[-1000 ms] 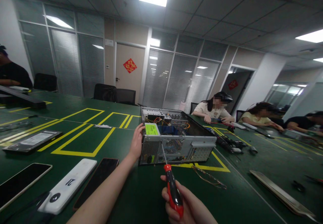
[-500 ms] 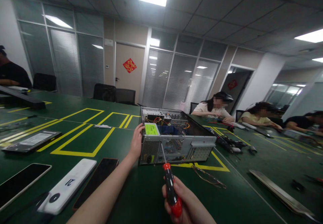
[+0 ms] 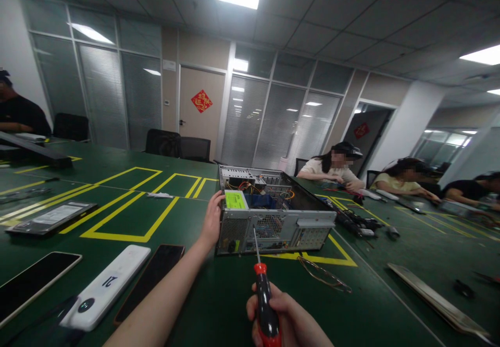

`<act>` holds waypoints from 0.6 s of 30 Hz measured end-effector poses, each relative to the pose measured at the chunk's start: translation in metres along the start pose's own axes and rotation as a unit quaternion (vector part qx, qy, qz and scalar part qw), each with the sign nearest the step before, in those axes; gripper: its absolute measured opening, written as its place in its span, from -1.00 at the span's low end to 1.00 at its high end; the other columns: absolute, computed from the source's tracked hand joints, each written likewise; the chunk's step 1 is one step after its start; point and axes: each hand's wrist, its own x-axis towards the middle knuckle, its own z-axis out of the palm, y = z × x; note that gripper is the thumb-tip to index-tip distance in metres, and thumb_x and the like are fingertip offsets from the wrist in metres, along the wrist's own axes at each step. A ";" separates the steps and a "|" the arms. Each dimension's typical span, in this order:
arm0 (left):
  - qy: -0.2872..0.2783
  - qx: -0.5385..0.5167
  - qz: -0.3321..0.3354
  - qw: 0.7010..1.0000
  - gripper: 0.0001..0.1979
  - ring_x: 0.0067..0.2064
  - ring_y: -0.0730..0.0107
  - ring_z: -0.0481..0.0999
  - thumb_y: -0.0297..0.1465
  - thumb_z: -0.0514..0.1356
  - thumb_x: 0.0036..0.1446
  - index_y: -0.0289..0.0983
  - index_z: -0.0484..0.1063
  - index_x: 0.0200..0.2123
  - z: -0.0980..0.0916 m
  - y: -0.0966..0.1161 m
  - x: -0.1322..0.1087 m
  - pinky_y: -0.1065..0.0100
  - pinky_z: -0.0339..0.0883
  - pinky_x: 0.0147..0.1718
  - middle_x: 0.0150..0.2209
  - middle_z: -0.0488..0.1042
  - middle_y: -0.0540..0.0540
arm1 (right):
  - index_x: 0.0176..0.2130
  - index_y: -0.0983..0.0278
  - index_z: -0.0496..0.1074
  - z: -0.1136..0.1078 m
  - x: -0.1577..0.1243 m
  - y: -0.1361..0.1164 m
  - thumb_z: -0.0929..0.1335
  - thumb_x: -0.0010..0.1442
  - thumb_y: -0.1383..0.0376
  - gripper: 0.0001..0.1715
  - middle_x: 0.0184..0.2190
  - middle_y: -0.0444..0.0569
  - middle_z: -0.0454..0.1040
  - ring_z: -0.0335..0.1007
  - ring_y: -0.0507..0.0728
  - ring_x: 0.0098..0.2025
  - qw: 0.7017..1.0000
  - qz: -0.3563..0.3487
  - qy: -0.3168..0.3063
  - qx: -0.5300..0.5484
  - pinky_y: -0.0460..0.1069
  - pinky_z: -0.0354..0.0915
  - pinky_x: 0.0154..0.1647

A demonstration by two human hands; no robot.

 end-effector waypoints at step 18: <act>-0.003 0.001 0.008 1.000 -0.56 0.27 0.21 0.27 -0.13 -0.16 0.36 -0.17 0.36 0.06 -0.001 0.002 0.001 0.05 0.14 0.26 0.23 0.28 -0.17 | -0.32 0.28 0.37 -0.022 0.021 0.030 0.28 -0.07 0.20 -0.72 -0.46 -0.05 0.51 0.46 0.11 -0.47 0.981 0.173 0.077 0.042 0.09 0.29 -0.24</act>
